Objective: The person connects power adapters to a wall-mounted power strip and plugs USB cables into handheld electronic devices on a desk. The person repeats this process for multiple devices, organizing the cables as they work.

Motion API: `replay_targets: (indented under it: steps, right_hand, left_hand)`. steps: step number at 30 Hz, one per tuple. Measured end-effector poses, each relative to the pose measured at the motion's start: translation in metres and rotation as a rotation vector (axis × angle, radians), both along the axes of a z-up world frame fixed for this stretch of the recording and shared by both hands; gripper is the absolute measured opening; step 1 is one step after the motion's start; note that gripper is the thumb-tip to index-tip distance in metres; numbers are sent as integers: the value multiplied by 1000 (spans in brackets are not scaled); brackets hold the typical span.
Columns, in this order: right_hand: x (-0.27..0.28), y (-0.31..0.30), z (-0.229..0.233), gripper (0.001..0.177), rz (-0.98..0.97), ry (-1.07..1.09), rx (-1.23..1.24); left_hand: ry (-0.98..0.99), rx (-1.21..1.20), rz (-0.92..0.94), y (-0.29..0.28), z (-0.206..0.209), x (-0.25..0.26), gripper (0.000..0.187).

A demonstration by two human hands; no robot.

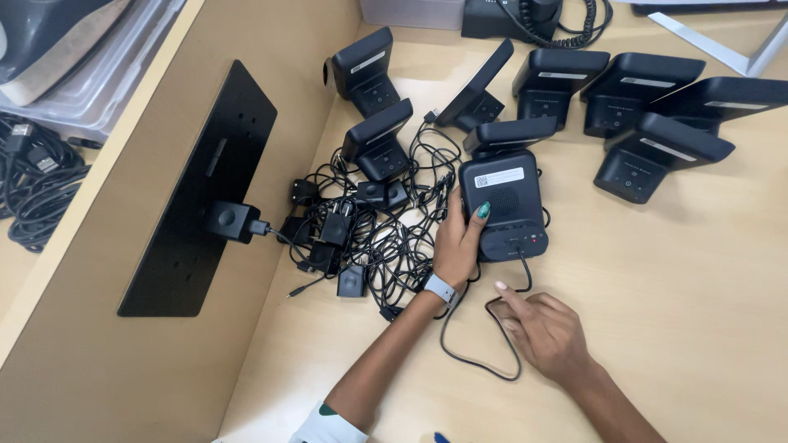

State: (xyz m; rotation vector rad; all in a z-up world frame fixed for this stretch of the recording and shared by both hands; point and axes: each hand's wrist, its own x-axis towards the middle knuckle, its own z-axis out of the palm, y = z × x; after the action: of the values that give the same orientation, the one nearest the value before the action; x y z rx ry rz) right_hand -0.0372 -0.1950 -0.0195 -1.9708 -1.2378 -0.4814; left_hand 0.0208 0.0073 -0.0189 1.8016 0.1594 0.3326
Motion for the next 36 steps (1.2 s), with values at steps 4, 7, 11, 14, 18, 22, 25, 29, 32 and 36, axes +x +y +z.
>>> replay_targets:
  steps: [4, 7, 11, 14, 18, 22, 25, 29, 32, 36]
  right_hand:
    - [1, -16, -28, 38, 32, 141, 294]
    - [-5, -20, -43, 40, 51, 454, 574]
    - [1, -15, -34, 52, -174, 460, 356]
    - [4, -8, -14, 66, -252, 377, 216]
    - [5, -2, 6, 76, -309, 289, 110]
    - [4, 2, 14, 76, -392, 189, 33]
    - [3, 5, 14, 76, -400, 153, 40]
    - [6, 4, 18, 70, -421, 39, -1]
    - [11, -1, 20, 64, -438, -34, -68]
    - [10, -4, 15, 50, -362, -10, -24]
  left_hand:
    - [-90, -150, -66, 0, 4, -4, 62]
    - [-73, -160, -78, 0, 6, -4, 63]
    - [-39, -126, -90, -1, 8, -6, 64]
    - [-28, -77, -106, -1, 9, -7, 64]
    - [-39, -142, -131, -1, 7, -8, 62]
    - [-82, -142, -134, 0, 7, -8, 60]
    - [-36, -94, -122, 0, 7, -8, 61]
    - [-70, -25, -113, -1, 7, -8, 62]
    - [-55, 29, -104, -2, 6, -7, 61]
    - [-64, 51, -116, -2, 8, -7, 61]
